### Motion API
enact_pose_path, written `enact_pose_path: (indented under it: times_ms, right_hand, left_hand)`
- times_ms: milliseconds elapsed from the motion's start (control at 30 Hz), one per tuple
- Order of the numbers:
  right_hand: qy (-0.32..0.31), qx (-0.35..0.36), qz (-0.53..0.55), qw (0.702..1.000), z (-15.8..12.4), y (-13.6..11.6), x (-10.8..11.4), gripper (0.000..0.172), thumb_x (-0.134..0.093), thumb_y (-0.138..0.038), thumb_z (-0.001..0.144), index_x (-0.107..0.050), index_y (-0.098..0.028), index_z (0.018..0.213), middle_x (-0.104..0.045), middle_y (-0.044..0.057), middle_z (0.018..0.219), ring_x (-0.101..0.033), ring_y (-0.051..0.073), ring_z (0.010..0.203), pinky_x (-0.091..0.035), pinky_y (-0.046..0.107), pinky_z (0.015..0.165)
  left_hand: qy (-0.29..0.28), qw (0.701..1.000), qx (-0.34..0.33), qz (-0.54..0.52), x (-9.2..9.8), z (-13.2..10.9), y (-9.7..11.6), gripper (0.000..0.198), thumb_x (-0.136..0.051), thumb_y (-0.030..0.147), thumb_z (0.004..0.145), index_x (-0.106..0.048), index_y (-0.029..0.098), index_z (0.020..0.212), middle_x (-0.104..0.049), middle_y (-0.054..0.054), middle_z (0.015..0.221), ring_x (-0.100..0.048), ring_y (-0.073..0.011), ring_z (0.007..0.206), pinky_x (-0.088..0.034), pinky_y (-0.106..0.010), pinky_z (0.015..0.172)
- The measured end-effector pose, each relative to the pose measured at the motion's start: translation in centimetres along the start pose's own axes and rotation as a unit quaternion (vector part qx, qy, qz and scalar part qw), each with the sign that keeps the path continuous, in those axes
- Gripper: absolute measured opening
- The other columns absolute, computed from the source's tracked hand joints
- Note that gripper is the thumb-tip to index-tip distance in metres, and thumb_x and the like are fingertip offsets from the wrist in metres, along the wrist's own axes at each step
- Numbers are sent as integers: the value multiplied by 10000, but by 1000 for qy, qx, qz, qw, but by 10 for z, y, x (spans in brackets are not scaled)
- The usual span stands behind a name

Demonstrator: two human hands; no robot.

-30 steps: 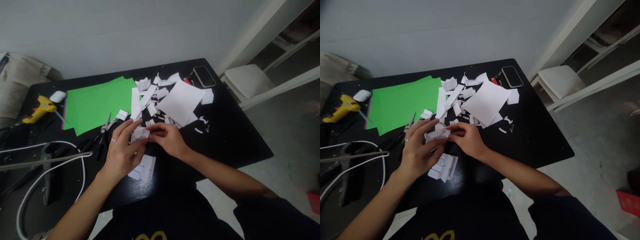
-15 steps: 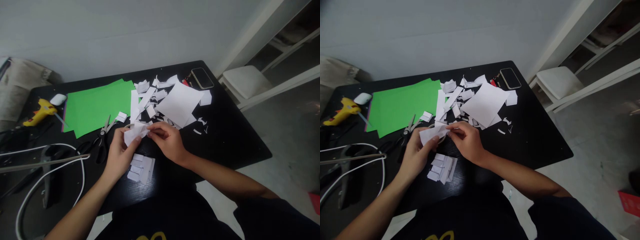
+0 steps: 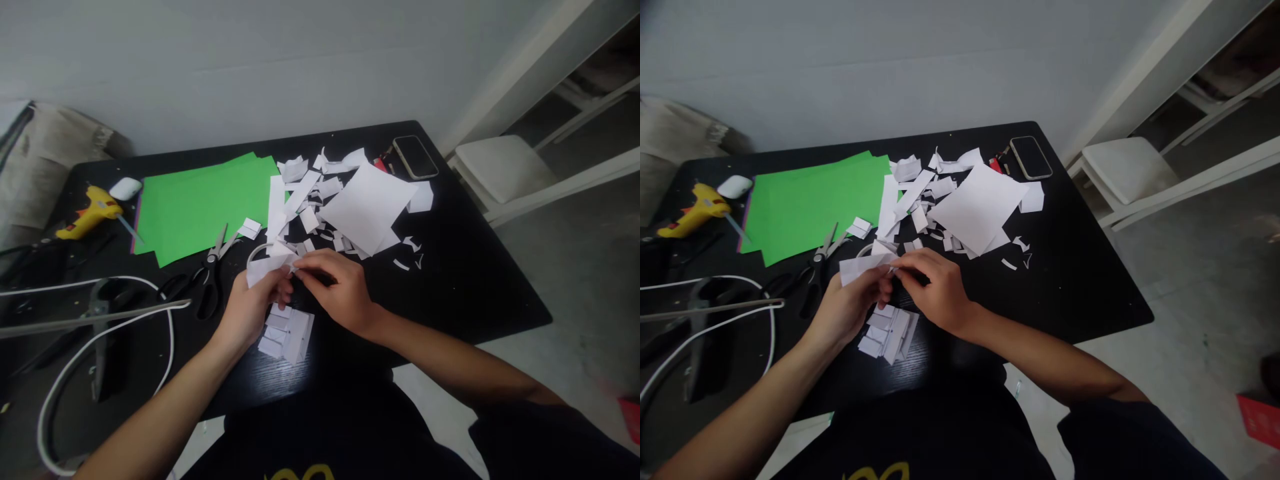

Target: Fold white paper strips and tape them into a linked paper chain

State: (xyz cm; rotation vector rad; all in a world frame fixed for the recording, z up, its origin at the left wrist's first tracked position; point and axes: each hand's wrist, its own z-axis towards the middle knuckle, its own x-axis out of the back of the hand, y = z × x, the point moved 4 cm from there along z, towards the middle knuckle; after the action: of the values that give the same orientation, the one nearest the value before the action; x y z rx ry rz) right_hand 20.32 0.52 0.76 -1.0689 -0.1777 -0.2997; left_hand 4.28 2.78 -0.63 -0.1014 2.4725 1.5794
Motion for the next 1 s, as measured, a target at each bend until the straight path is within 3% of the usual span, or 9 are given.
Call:
enact_pose_path:
  times_ms: [167, 367, 667, 867, 1000]
  right_hand:
    - [11, -8, 10, 1000, -1, 4, -2, 143, -703, -114, 955, -773, -229, 1005, -781, 58, 1010, -771, 189, 952, -671, 359, 870]
    - [21, -60, 60, 996, -4, 8, -4, 99, -725, -139, 938, -755, -226, 974, -760, 49, 994, -773, 174, 883, -687, 327, 803]
    - [5, 99, -78, 992, -9, -4, -4, 229, -588, -79, 1008, -736, -244, 1066, -777, 61, 1017, -760, 180, 965, -669, 342, 869]
    - [-19, 91, -104, 990, -11, -2, -5, 233, -586, -116, 1022, -746, -269, 1093, -785, 47, 1056, -765, 184, 981, -670, 343, 892]
    - [2, 82, -81, 993, -8, -3, -4, 208, -605, -113, 1010, -747, -256, 1064, -784, 57, 1019, -764, 188, 959, -672, 351, 867]
  left_hand:
    - [-18, 998, 37, -51, -1, -1, -3, 195, -848, 262, 698, -715, 120, 704, -649, -16, 592, -587, -111, 499, -445, -204, 445]
    - [-34, 997, 10, -69, -3, -2, -9, 200, -824, 279, 749, -690, 133, 718, -644, -12, 623, -589, -106, 540, -456, -201, 488]
    - [-26, 996, 5, -85, -4, 1, -13, 175, -730, 231, 747, -618, 155, 637, -558, 9, 587, -532, -109, 537, -432, -239, 501]
    - [-18, 997, -9, -76, -3, 1, -14, 139, -745, 244, 751, -664, 155, 681, -606, -3, 627, -560, -124, 564, -443, -244, 495]
    - [1, 998, -20, -51, -3, -1, -10, 181, -764, 257, 753, -677, 139, 646, -617, -17, 621, -557, -121, 556, -444, -246, 497]
